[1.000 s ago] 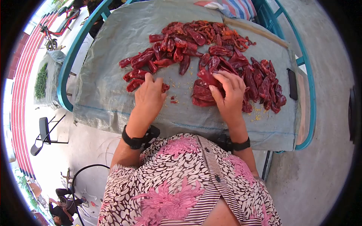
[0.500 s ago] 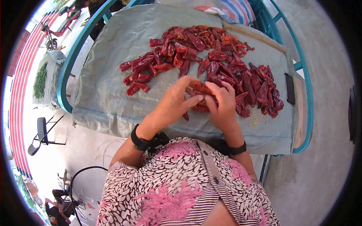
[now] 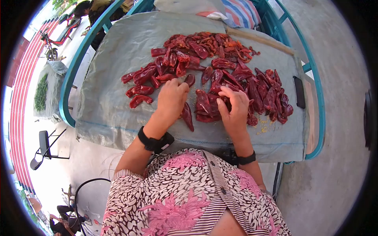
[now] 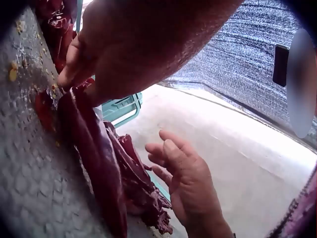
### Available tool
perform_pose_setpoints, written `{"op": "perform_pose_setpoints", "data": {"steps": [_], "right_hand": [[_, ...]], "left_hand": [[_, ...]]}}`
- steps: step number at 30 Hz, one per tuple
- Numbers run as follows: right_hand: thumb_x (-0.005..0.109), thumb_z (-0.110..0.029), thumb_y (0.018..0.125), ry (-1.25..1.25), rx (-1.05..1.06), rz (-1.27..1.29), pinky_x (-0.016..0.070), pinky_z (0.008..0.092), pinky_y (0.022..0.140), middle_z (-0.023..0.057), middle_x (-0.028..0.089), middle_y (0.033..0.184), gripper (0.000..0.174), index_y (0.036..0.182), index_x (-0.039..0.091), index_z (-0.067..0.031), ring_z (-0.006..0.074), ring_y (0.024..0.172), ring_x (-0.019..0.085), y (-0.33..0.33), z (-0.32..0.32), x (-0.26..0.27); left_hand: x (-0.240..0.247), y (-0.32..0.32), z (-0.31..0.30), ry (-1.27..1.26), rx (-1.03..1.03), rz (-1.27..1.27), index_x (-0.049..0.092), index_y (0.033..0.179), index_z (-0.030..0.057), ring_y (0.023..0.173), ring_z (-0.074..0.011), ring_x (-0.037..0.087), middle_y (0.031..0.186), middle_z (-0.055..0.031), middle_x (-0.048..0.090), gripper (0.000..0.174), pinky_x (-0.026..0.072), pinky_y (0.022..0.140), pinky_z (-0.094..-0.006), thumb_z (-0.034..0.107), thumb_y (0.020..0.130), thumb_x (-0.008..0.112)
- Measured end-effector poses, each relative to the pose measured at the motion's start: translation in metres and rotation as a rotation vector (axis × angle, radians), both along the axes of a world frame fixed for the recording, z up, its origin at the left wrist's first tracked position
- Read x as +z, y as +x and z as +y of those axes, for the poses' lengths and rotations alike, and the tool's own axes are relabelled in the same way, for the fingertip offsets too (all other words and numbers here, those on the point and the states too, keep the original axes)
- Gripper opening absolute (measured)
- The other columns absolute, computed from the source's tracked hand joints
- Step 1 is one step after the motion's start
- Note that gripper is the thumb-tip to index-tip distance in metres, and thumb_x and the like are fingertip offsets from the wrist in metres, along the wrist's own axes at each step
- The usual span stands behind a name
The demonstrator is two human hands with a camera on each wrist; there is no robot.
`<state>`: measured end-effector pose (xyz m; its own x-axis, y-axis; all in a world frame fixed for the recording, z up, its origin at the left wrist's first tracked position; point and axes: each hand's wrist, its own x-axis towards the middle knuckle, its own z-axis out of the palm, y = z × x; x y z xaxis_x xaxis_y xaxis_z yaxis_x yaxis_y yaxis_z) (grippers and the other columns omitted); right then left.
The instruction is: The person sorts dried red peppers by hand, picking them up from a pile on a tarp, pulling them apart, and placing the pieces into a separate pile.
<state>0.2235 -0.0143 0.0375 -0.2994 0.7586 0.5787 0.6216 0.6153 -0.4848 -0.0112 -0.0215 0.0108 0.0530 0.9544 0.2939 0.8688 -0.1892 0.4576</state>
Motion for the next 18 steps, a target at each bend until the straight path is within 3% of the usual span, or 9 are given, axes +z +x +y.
{"op": "perform_pose_setpoints", "data": {"steps": [3, 6, 9, 10, 13, 16, 18], "right_hand": [[0.078, -0.015, 0.085, 0.103, 0.008, -0.069, 0.0374, 0.0514, 0.109, 0.0011, 0.071, 0.113, 0.043, 0.126, 0.067, -0.0118, 0.0242, 0.111, 0.061, -0.002, -0.001, 0.003], [0.079, -0.014, 0.082, 0.135, 0.065, -0.097, 0.0391, 0.0505, 0.107, 0.0006, 0.072, 0.114, 0.041, 0.122, 0.069, -0.0133, 0.0229, 0.11, 0.062, -0.013, -0.003, 0.018], [0.079, -0.012, 0.081, 0.147, 0.125, -0.111, 0.0417, 0.0462, 0.102, 0.0015, 0.072, 0.112, 0.037, 0.118, 0.071, -0.0138, 0.0229, 0.103, 0.063, -0.019, -0.002, 0.014], [0.079, -0.012, 0.081, 0.097, 0.125, -0.083, 0.0424, 0.0446, 0.101, 0.0019, 0.073, 0.111, 0.036, 0.116, 0.072, -0.0139, 0.0229, 0.101, 0.064, -0.018, -0.004, 0.007], [0.077, -0.007, 0.083, 0.003, 0.051, 0.034, 0.049, 0.0401, 0.087, 0.0066, 0.073, 0.108, 0.027, 0.11, 0.072, -0.0096, 0.0265, 0.092, 0.064, -0.017, -0.004, 0.008], [0.074, -0.001, 0.086, -0.142, 0.019, 0.278, 0.054, 0.0398, 0.081, 0.0125, 0.071, 0.116, 0.027, 0.112, 0.067, -0.0037, 0.0299, 0.097, 0.066, -0.014, -0.006, 0.006], [0.073, -0.001, 0.087, -0.181, 0.097, 0.412, 0.0538, 0.0401, 0.088, 0.014, 0.07, 0.119, 0.03, 0.116, 0.066, -0.0029, 0.0305, 0.102, 0.066, -0.021, -0.005, 0.004]], "left_hand": [[0.024, 0.003, -0.015, 0.048, -0.046, -0.201, 0.068, 0.096, 0.0082, 0.094, -0.0361, 0.066, 0.104, -0.0122, 0.064, 0.012, 0.0543, 0.08, -0.0425, 0.006, 0.085, 0.072], [0.043, 0.01, -0.026, 0.049, -0.231, -0.328, 0.066, 0.097, 0.0068, 0.097, -0.0348, 0.066, 0.104, -0.0119, 0.064, 0.016, 0.0545, 0.081, -0.0418, 0.001, 0.084, 0.072], [0.048, 0.025, -0.031, 0.087, -0.348, -0.402, 0.068, 0.1, 0.0066, 0.098, -0.0339, 0.066, 0.106, -0.0123, 0.065, 0.018, 0.055, 0.081, -0.0408, -0.001, 0.084, 0.072], [0.05, 0.027, -0.031, 0.116, -0.37, -0.429, 0.069, 0.11, 0.0075, 0.097, -0.0331, 0.067, 0.106, -0.0123, 0.065, 0.025, 0.0554, 0.08, -0.0405, 0.001, 0.086, 0.073], [0.065, 0.028, -0.034, -0.028, -0.29, -0.586, 0.066, 0.121, 0.0088, 0.094, -0.0332, 0.067, 0.113, -0.0145, 0.064, 0.035, 0.0561, 0.079, -0.0402, 0.001, 0.087, 0.073], [0.039, 0.013, -0.014, 0.118, -0.079, -0.323, 0.063, 0.127, 0.01, 0.094, -0.0337, 0.069, 0.125, -0.0166, 0.061, 0.04, 0.0568, 0.078, -0.042, 0.003, 0.088, 0.071], [0.03, 0.005, 0.001, 0.071, 0.014, -0.217, 0.064, 0.126, 0.0104, 0.097, -0.0354, 0.069, 0.132, -0.0178, 0.059, 0.038, 0.0573, 0.08, -0.0437, 0.007, 0.089, 0.07]]}}
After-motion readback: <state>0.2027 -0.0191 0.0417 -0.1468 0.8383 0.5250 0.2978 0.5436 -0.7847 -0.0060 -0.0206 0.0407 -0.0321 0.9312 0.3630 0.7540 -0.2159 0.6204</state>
